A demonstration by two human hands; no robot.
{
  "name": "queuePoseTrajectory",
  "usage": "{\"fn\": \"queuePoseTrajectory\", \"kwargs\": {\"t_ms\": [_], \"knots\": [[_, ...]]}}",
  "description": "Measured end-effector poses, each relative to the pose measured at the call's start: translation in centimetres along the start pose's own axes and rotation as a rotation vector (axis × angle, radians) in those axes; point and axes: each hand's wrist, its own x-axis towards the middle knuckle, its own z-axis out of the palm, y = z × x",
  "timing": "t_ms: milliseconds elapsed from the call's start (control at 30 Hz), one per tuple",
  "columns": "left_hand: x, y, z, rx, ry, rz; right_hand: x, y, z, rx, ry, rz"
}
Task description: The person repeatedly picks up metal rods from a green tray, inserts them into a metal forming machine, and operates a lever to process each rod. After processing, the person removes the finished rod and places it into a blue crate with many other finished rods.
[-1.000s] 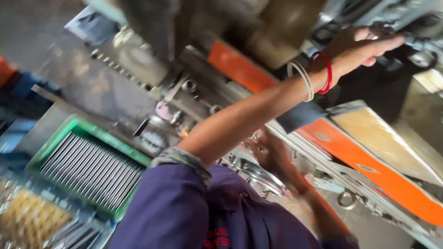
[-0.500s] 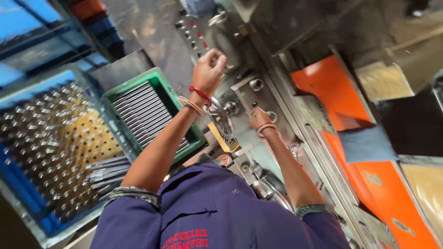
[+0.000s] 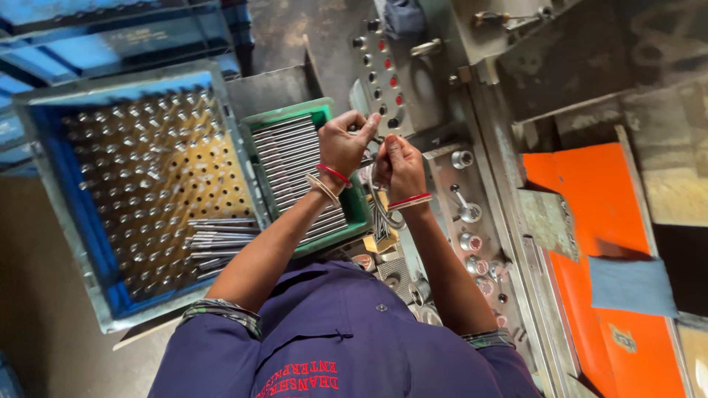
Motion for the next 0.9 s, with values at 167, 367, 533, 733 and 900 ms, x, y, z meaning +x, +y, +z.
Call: {"fn": "queuePoseTrajectory", "kwargs": {"t_ms": [167, 367, 533, 733, 900], "knots": [[0.8, -1.3, -3.9, -0.204, 0.043, -0.115, 0.4, 1.8, 4.2, -0.019, 0.058, -0.062], [1.5, -2.8, -8.5, -0.107, 0.071, -0.065, 1.5, 3.4, 8.2, -0.224, -0.04, -0.022], [2.3, -3.7, -14.7, -0.342, -0.391, -0.417, 2.1, 4.3, 10.2, -1.281, -0.224, -1.03], [0.9, -6.9, -21.0, 0.065, -0.338, -0.572, 3.3, 5.7, 12.0, -1.219, -0.502, -0.93], [-1.8, -8.8, -20.9, -0.317, 0.362, -0.237, 3.7, 13.8, 16.7, -1.022, -0.4, -0.342]]}}
